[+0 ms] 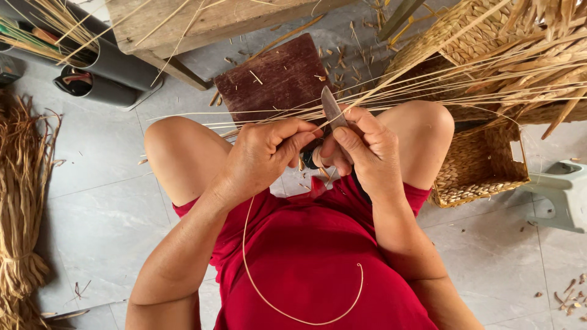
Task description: The person sits on the floor and uses a small knife to split and shave thin bamboo strips, drawing the knife along each strip to remove the outer layer and separate fine strands. Finished strips are laid across the lap and nearby stool, with shavings accumulating on the floor.
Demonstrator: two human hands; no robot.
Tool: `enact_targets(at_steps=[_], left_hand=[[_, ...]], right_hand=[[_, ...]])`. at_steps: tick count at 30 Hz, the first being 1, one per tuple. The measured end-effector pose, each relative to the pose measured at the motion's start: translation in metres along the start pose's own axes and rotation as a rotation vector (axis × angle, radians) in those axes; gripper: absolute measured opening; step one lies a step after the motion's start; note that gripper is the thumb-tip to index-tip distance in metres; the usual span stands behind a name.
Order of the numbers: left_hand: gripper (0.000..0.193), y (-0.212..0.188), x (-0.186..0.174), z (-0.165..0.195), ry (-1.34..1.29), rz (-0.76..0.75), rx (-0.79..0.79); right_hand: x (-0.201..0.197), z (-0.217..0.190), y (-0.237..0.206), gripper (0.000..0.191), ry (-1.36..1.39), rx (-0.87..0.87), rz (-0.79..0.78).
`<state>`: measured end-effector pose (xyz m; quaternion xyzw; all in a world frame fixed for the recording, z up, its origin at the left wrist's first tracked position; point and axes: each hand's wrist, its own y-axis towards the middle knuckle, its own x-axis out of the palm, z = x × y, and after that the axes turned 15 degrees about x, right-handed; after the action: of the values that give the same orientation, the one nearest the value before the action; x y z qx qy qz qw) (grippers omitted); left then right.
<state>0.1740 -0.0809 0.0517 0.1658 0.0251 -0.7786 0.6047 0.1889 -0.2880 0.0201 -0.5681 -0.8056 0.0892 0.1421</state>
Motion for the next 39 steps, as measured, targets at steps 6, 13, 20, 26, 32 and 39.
enact_targets(at_steps=[6, 13, 20, 26, 32, 39], left_hand=[[0.013, -0.017, -0.009, 0.001, 0.064, 0.049, 0.053], [0.013, -0.038, -0.022, 0.007, 0.143, 0.033, -0.030], [0.014, -0.049, -0.024, 0.009, 0.145, 0.042, -0.069], [0.032, -0.048, -0.034, -0.001, -0.166, -0.051, -0.229], [0.035, -0.026, -0.017, -0.021, -0.261, -0.109, -0.162], [0.017, -0.007, 0.003, -0.019, -0.126, 0.107, 0.089]], right_hand=[[-0.017, -0.003, 0.004, 0.023, 0.081, 0.004, 0.044], [-0.023, -0.001, 0.008, 0.024, 0.117, -0.020, -0.003], [-0.017, -0.001, 0.004, 0.027, 0.143, -0.005, -0.015], [-0.024, -0.012, 0.004, 0.023, 0.076, -0.004, 0.044], [-0.020, -0.008, 0.004, 0.023, 0.053, 0.068, 0.002], [-0.023, -0.003, 0.004, 0.030, 0.063, 0.089, 0.029]])
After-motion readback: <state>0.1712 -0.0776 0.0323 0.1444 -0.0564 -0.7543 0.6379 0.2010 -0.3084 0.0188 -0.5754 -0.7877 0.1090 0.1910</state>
